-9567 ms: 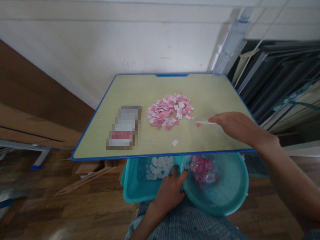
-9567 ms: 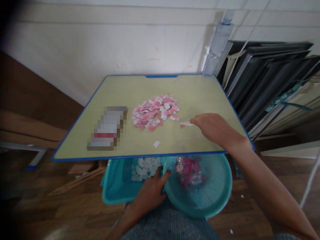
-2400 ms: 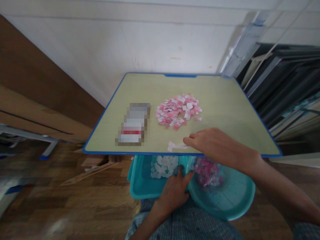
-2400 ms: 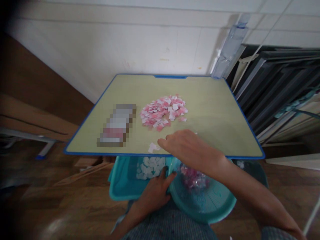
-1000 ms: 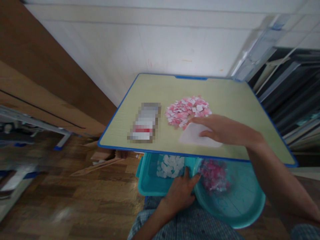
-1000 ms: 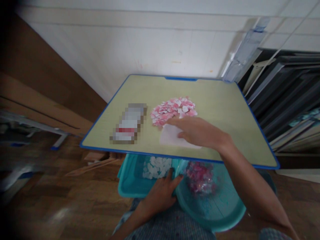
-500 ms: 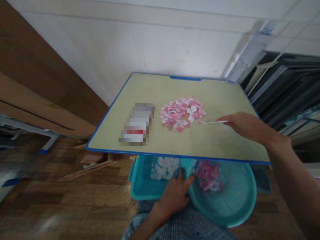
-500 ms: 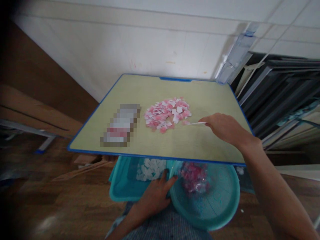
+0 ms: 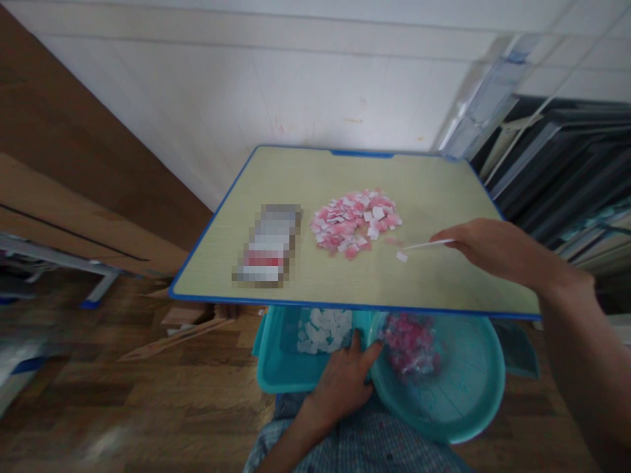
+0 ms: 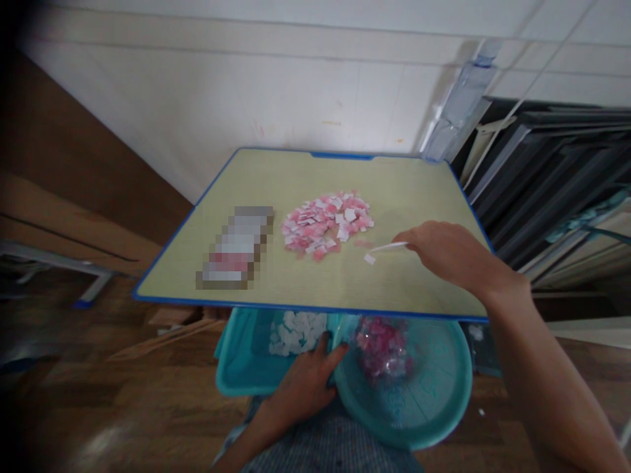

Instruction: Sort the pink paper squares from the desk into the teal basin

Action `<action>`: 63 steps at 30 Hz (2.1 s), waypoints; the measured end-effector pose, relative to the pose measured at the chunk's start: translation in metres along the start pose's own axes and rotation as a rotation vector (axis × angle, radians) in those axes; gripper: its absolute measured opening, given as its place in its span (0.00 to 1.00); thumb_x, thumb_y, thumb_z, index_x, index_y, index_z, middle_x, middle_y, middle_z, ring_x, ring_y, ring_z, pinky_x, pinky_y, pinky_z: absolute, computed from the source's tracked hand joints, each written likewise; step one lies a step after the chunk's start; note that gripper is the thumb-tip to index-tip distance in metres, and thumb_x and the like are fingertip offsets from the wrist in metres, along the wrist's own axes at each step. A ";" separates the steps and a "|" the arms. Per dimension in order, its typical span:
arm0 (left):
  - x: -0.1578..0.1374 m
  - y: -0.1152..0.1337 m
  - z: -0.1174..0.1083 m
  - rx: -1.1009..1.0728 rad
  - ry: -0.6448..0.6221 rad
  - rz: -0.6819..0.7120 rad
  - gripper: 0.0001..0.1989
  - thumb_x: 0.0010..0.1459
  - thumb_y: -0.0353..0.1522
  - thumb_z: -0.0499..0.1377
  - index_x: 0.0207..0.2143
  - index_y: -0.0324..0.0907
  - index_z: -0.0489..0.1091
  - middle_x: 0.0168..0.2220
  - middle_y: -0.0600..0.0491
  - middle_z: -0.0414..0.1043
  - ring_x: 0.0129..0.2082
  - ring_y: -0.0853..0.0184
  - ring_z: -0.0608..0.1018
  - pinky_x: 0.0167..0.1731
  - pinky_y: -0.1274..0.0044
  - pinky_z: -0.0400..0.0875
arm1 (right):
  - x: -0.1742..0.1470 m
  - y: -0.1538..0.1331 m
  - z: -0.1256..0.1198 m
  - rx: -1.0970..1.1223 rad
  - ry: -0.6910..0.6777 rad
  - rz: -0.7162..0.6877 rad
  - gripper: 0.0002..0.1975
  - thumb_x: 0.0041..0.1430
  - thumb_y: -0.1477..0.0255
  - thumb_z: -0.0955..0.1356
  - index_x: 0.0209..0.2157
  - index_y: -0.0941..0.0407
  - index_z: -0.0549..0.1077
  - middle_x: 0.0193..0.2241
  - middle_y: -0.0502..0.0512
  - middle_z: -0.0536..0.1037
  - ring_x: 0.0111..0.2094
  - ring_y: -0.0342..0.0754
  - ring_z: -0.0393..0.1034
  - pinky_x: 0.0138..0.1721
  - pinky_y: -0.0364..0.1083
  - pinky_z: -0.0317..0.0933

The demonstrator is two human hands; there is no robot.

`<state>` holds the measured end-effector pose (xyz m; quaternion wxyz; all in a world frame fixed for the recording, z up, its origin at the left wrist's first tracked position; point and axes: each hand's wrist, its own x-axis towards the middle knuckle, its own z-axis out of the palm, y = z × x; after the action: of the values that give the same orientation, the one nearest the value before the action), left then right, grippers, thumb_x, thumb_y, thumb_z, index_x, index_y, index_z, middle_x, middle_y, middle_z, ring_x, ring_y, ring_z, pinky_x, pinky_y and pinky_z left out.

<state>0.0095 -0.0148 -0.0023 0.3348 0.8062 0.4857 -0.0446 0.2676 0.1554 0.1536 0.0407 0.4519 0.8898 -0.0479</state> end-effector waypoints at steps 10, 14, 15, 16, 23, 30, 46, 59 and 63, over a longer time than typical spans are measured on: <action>0.001 0.000 0.000 0.025 -0.015 -0.011 0.32 0.54 0.31 0.54 0.61 0.51 0.50 0.59 0.43 0.53 0.45 0.53 0.73 0.44 0.63 0.66 | -0.007 -0.018 0.011 0.084 -0.033 -0.174 0.19 0.60 0.77 0.58 0.47 0.51 0.74 0.41 0.54 0.79 0.43 0.51 0.72 0.44 0.51 0.62; 0.001 0.000 0.000 0.030 -0.016 -0.007 0.32 0.54 0.32 0.54 0.61 0.51 0.49 0.60 0.43 0.52 0.45 0.53 0.73 0.45 0.63 0.66 | 0.002 -0.054 0.009 0.168 0.014 -0.289 0.18 0.61 0.79 0.58 0.48 0.54 0.72 0.45 0.56 0.76 0.47 0.50 0.69 0.48 0.52 0.59; 0.001 0.000 0.001 0.029 -0.011 0.000 0.32 0.55 0.32 0.54 0.61 0.51 0.49 0.60 0.42 0.51 0.45 0.52 0.73 0.44 0.63 0.66 | 0.006 -0.066 0.007 0.161 0.018 -0.299 0.18 0.60 0.80 0.58 0.47 0.55 0.72 0.43 0.56 0.77 0.46 0.50 0.69 0.47 0.52 0.59; 0.001 0.000 0.001 0.028 -0.007 0.007 0.32 0.55 0.32 0.54 0.61 0.51 0.48 0.60 0.41 0.51 0.45 0.51 0.73 0.44 0.63 0.66 | 0.011 -0.077 0.005 0.150 0.013 -0.320 0.17 0.61 0.80 0.58 0.45 0.55 0.73 0.42 0.57 0.77 0.45 0.50 0.70 0.46 0.51 0.60; 0.000 0.001 0.000 0.015 -0.045 -0.013 0.33 0.54 0.31 0.54 0.61 0.52 0.48 0.61 0.41 0.48 0.46 0.50 0.72 0.44 0.62 0.65 | 0.049 -0.105 -0.005 0.153 0.015 -0.398 0.16 0.62 0.77 0.59 0.48 0.54 0.71 0.39 0.56 0.78 0.41 0.49 0.70 0.41 0.48 0.60; -0.001 0.001 0.003 -0.009 -0.014 0.002 0.32 0.54 0.31 0.54 0.60 0.52 0.49 0.61 0.40 0.46 0.46 0.50 0.72 0.44 0.61 0.65 | 0.084 -0.068 0.007 0.244 -0.053 -0.297 0.26 0.54 0.73 0.66 0.56 0.57 0.65 0.55 0.62 0.69 0.56 0.55 0.62 0.53 0.54 0.57; 0.001 -0.002 0.006 -0.022 -0.003 0.025 0.32 0.54 0.30 0.54 0.61 0.51 0.49 0.62 0.38 0.46 0.46 0.50 0.72 0.43 0.61 0.66 | 0.080 -0.102 0.012 0.302 -0.098 -0.301 0.30 0.51 0.77 0.67 0.58 0.51 0.64 0.54 0.58 0.71 0.51 0.54 0.67 0.51 0.54 0.59; 0.000 -0.001 0.006 -0.016 0.009 0.025 0.33 0.53 0.30 0.55 0.61 0.50 0.50 0.62 0.37 0.45 0.46 0.49 0.72 0.43 0.60 0.66 | 0.042 -0.064 -0.008 0.051 0.118 -0.202 0.18 0.62 0.75 0.60 0.50 0.50 0.71 0.44 0.54 0.78 0.43 0.51 0.72 0.40 0.47 0.62; 0.000 -0.001 0.006 -0.020 -0.006 0.018 0.33 0.53 0.30 0.55 0.61 0.50 0.49 0.62 0.38 0.46 0.46 0.48 0.72 0.44 0.60 0.66 | 0.040 -0.043 0.012 0.065 0.140 -0.261 0.20 0.62 0.79 0.56 0.44 0.52 0.75 0.44 0.51 0.78 0.46 0.48 0.71 0.46 0.49 0.62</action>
<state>0.0102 -0.0177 -0.0078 0.3447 0.8071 0.4778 -0.0393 0.2096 0.1605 0.1396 -0.0427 0.3357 0.9396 -0.0502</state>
